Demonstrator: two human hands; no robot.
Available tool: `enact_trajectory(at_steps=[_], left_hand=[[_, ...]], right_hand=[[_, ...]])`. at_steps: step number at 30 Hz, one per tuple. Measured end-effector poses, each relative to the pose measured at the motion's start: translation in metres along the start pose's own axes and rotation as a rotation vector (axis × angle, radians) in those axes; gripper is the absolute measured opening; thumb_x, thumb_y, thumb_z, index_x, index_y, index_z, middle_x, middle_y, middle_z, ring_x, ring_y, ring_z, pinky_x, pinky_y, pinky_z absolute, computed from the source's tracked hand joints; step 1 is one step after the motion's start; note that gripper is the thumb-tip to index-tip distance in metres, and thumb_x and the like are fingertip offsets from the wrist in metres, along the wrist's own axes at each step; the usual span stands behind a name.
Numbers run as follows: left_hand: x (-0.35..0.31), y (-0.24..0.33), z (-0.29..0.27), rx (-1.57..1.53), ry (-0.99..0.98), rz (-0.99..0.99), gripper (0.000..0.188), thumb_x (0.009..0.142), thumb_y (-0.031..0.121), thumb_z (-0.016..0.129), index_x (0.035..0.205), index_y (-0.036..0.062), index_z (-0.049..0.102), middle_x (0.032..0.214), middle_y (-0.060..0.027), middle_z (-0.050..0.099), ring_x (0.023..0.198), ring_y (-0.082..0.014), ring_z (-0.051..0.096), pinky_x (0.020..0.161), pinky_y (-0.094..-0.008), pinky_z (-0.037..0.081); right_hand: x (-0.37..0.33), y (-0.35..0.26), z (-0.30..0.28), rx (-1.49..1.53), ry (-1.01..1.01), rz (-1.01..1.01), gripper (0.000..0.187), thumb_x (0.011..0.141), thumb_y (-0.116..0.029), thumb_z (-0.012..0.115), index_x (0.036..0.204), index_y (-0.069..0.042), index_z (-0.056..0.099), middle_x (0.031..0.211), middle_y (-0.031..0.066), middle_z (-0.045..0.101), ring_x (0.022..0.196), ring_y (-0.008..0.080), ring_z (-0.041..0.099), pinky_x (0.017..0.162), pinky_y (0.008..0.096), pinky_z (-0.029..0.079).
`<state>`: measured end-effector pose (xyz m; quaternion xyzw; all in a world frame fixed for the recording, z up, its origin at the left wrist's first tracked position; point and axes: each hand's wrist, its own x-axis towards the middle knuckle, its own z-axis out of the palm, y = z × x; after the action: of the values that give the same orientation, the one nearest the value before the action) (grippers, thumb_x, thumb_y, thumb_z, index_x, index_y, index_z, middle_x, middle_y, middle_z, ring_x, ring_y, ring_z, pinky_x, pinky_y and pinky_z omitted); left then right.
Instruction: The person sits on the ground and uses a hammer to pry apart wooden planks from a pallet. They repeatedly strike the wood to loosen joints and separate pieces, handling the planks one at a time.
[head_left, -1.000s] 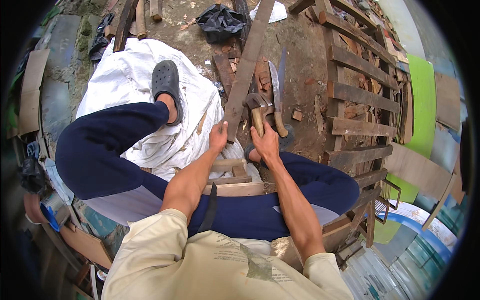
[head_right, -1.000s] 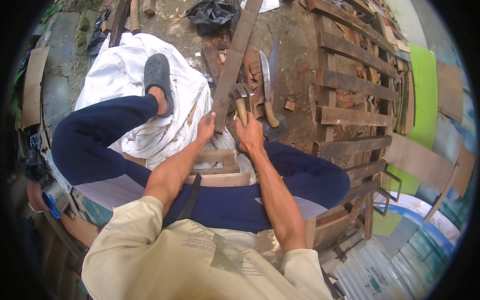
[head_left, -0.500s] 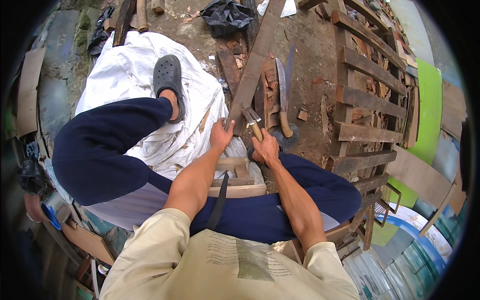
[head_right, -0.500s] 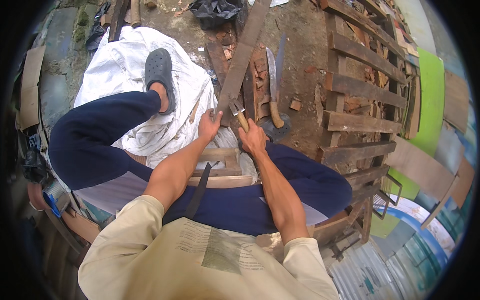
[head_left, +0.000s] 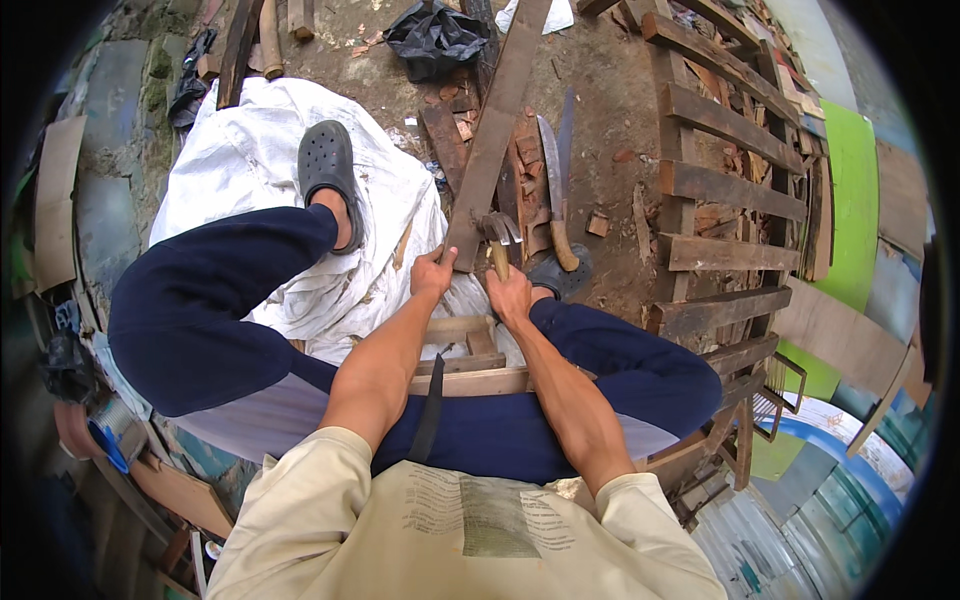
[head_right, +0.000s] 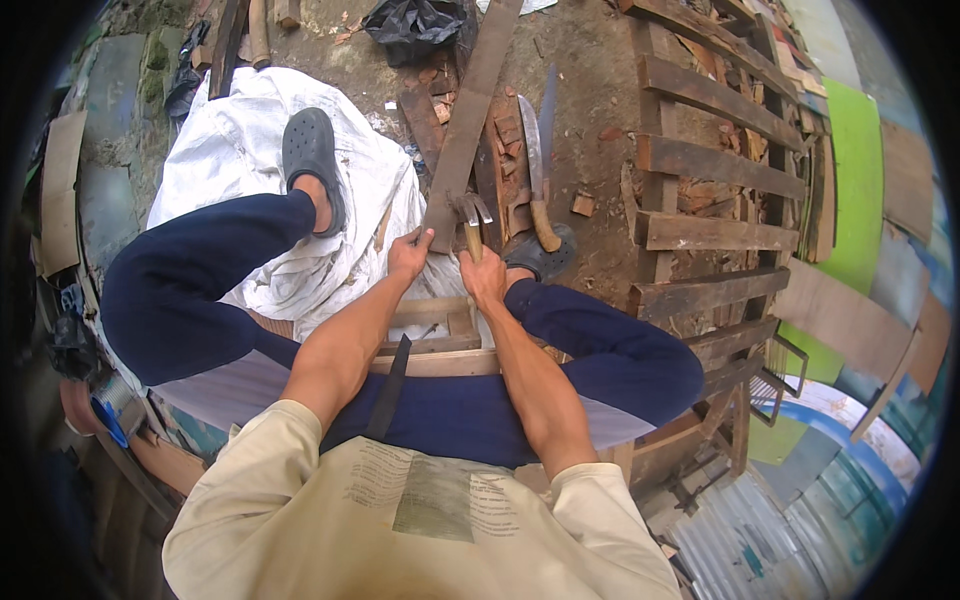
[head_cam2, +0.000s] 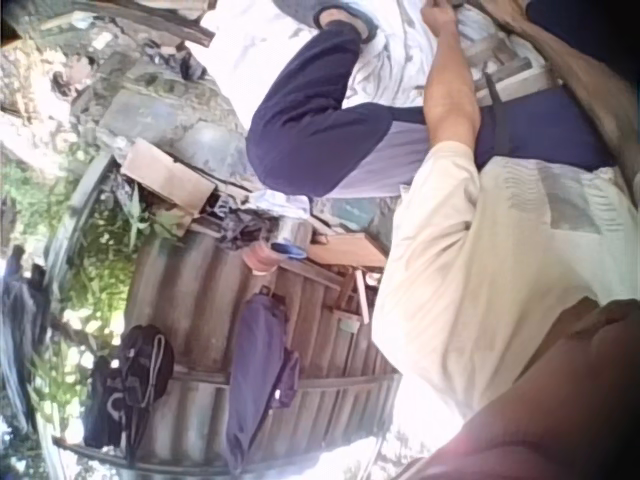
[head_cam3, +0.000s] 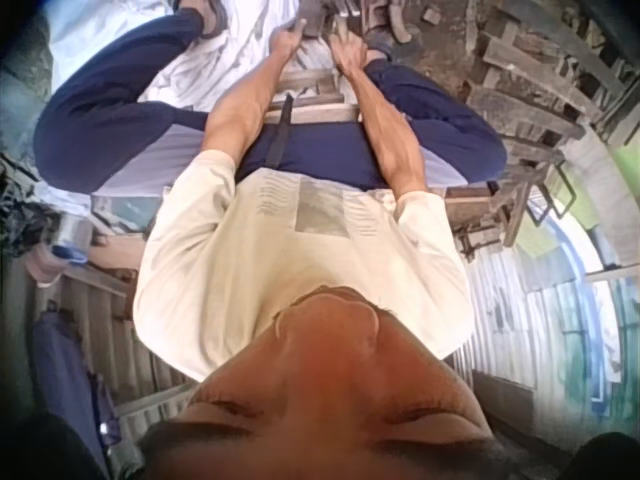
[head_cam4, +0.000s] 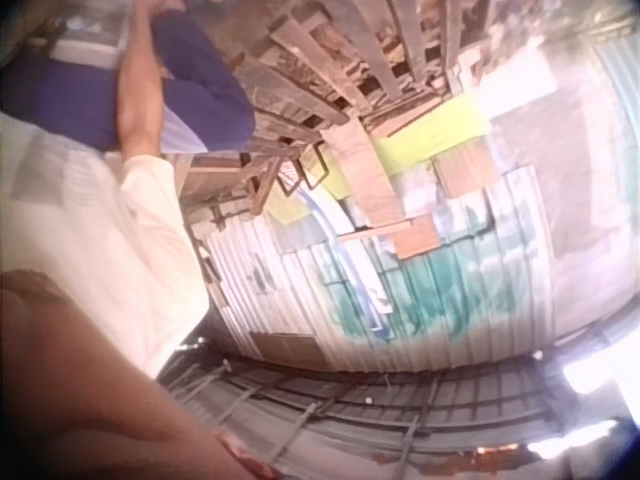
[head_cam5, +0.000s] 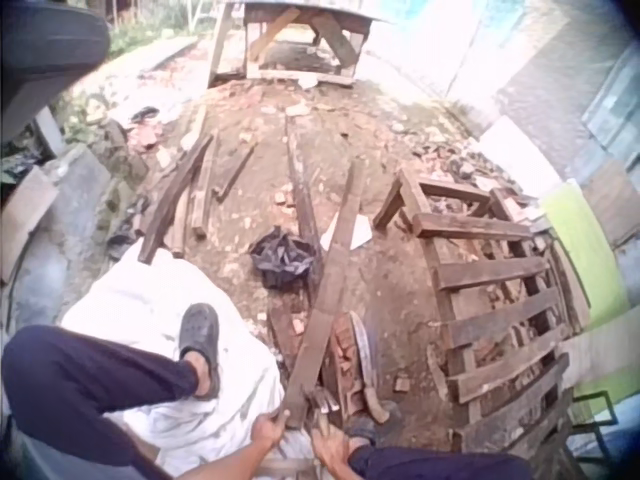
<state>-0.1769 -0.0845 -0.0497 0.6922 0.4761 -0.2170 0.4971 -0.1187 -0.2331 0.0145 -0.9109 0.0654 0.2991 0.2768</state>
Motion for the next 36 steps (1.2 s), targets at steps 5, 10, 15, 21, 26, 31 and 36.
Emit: enact_trajectory(at_steps=[5,10,15,21,26,31,36], left_hand=[[-0.011,0.011,-0.003,-0.014,-0.041,0.019,0.073,0.087,0.061,0.061,0.131,0.0034,0.064,0.127,-0.0249,0.064,0.122,-0.0361,0.06,0.106,-0.0388,0.044],[-0.005,0.006,0.004,-0.078,-0.078,-0.006,0.074,0.087,0.062,0.061,0.13,0.0015,0.064,0.129,-0.0262,0.063,0.124,-0.0368,0.059,0.107,-0.0387,0.043],[0.0,-0.002,-0.004,0.061,-0.02,0.013,0.075,0.087,0.064,0.06,0.129,0.0013,0.064,0.129,-0.0264,0.062,0.125,-0.0369,0.058,0.107,-0.0394,0.043],[0.004,-0.005,0.002,-0.028,-0.156,0.03,0.074,0.092,0.064,0.053,0.124,-0.0015,0.066,0.124,-0.0261,0.065,0.12,-0.0383,0.06,0.104,-0.0398,0.043],[0.001,-0.012,0.006,-0.023,-0.085,0.026,0.079,0.096,0.066,0.044,0.123,-0.0071,0.061,0.121,-0.0285,0.064,0.115,-0.0403,0.06,0.101,-0.0414,0.043],[-0.009,-0.013,-0.005,0.032,0.078,0.117,0.079,0.099,0.066,0.036,0.119,-0.0075,0.06,0.118,-0.0323,0.062,0.115,-0.044,0.059,0.101,-0.0451,0.043],[0.009,-0.015,-0.032,0.106,0.056,0.067,0.074,0.102,0.059,0.033,0.121,-0.0085,0.058,0.12,-0.0334,0.061,0.116,-0.047,0.056,0.101,-0.0487,0.042]], right_hand=[[0.011,-0.024,-0.02,0.231,0.216,-0.193,0.029,0.085,-0.03,0.067,0.088,-0.001,0.067,0.072,0.0179,0.067,0.067,0.0342,0.065,0.066,0.0418,0.05],[0.001,-0.024,-0.003,0.43,0.329,-0.287,0.029,0.086,-0.03,0.069,0.091,-0.001,0.07,0.072,0.0162,0.068,0.07,0.0331,0.068,0.068,0.0414,0.051],[0.01,0.005,0.003,0.02,0.069,0.056,0.039,0.082,-0.033,0.064,0.095,0.003,0.07,0.085,0.0293,0.069,0.085,0.0438,0.069,0.076,0.0468,0.052],[0.006,-0.056,-0.043,0.42,0.272,-0.145,0.028,0.085,-0.023,0.063,0.083,0.005,0.068,0.069,0.0204,0.068,0.065,0.0349,0.067,0.066,0.0436,0.05],[0.009,-0.043,-0.037,0.379,0.275,-0.161,0.029,0.084,-0.025,0.065,0.085,0.004,0.067,0.068,0.0226,0.065,0.064,0.0365,0.066,0.065,0.0439,0.049],[-0.003,-0.011,-0.011,0.239,0.234,-0.202,0.03,0.082,-0.026,0.068,0.08,0.004,0.063,0.064,0.0185,0.061,0.06,0.0319,0.06,0.065,0.0428,0.048],[-0.003,-0.014,-0.006,0.112,0.089,-0.219,0.031,0.082,-0.027,0.068,0.082,0.004,0.067,0.072,0.0254,0.064,0.069,0.0407,0.066,0.067,0.045,0.05]])
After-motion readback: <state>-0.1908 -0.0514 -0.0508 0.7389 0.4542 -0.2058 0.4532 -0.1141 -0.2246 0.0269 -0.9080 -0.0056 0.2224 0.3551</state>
